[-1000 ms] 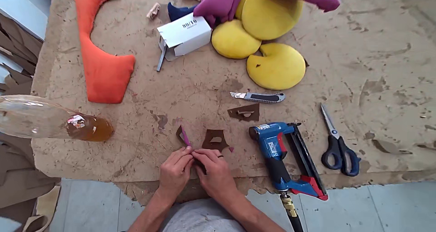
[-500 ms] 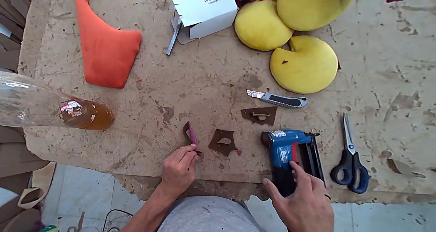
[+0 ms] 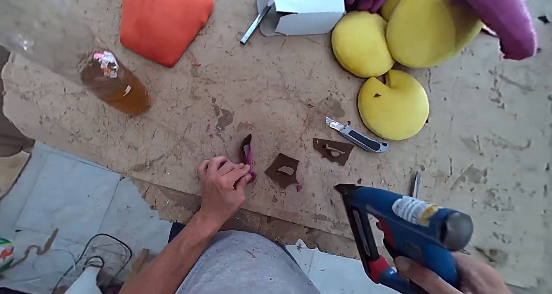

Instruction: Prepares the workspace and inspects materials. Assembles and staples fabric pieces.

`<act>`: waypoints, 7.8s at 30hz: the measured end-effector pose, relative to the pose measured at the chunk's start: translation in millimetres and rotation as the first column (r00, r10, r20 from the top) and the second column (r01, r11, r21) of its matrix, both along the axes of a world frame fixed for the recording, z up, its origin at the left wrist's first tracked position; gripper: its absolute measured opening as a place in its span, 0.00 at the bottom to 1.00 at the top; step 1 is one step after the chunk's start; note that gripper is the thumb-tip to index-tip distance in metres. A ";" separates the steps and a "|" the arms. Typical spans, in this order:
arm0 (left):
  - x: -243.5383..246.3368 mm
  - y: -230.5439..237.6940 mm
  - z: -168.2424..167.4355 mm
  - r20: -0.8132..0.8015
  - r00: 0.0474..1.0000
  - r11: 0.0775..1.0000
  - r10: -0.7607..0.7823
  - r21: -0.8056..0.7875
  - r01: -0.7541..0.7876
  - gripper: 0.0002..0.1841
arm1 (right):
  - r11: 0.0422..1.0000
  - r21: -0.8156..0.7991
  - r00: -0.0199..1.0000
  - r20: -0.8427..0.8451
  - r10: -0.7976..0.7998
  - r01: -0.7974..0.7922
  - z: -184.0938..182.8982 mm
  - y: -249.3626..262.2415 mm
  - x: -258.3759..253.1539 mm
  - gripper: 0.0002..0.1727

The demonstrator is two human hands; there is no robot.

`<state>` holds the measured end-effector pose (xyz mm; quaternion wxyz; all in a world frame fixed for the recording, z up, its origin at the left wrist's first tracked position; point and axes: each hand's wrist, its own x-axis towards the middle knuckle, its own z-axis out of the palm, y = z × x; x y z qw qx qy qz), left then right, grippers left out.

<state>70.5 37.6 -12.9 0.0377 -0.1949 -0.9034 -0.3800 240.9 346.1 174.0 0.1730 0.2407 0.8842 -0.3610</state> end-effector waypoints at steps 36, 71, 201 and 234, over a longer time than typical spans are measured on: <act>-15.0 -5.1 -2.3 -0.067 0.987 0.989 -0.144 0.018 0.146 0.12 | 0.592 0.371 0.642 0.013 0.767 -0.715 -37.6 -50.3 -169.1 0.11; 0.9 -9.8 193.1 -0.306 0.752 0.701 -0.584 0.277 0.657 0.13 | 0.738 0.540 0.404 -0.618 0.674 -0.405 20.3 -102.4 -71.4 0.18; 4.7 21.1 207.3 0.137 0.781 0.554 -0.610 0.778 0.296 0.09 | 0.825 -0.475 0.623 -0.755 -0.203 -0.307 12.5 -125.6 -52.9 0.14; 20.5 7.5 181.9 0.365 0.643 0.600 -0.674 0.778 0.188 0.11 | 0.860 -0.505 0.617 -0.701 -0.358 -0.075 21.1 -123.9 -58.5 0.16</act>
